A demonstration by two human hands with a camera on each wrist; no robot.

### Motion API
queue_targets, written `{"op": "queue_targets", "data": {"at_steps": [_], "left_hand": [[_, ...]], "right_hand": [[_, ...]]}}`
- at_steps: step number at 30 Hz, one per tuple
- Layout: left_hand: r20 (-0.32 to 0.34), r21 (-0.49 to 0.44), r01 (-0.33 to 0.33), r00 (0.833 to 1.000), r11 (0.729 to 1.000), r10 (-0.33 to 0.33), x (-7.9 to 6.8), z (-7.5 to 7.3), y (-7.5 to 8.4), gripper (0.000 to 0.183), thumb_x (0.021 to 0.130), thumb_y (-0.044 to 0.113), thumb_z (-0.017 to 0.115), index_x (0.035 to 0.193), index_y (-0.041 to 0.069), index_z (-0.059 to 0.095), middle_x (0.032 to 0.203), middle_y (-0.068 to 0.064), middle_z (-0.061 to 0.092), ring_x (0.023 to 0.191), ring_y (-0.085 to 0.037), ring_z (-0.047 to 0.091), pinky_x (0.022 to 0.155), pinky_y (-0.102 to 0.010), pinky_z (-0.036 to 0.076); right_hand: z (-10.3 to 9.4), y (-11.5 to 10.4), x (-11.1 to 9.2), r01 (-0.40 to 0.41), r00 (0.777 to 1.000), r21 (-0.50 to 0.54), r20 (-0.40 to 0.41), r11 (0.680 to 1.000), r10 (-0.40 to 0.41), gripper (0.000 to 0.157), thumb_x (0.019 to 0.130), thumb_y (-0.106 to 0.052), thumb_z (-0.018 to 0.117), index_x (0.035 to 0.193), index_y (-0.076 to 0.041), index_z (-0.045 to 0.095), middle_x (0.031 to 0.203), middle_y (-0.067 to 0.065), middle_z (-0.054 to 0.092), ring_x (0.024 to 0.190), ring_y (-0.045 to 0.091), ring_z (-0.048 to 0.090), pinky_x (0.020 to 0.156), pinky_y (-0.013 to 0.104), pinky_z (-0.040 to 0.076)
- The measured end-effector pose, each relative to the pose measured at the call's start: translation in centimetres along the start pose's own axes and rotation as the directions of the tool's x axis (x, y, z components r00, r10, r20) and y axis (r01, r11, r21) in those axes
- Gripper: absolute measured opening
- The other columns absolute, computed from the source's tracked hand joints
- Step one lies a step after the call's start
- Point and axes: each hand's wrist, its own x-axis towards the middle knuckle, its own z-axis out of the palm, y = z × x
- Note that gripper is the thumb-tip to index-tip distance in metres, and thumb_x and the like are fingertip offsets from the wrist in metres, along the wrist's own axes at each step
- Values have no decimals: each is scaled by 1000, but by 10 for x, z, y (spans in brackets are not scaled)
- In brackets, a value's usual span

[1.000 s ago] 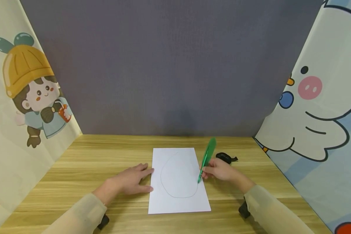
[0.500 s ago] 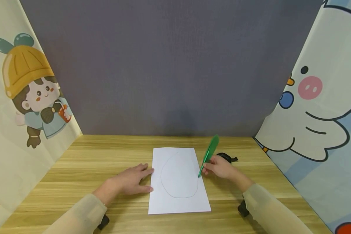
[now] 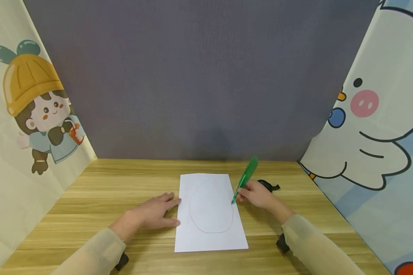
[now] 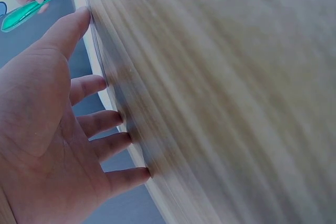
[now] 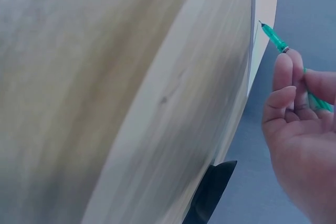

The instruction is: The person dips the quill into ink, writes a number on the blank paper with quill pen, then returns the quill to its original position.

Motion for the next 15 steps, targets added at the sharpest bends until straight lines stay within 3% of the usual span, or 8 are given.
{"op": "queue_targets", "data": {"at_steps": [15], "left_hand": [[10,-4,5,1000,1000,-5,0,0,-1,85,101,62,72,168,16,47,177,-25,33,162,-50,35,129,-69,35]], "right_hand": [[7,-2,11,-8,996,-47,-85,999,4,22,116,-13,54,109,-3,73,99,10,78,94,21,73,86,37,62]]}}
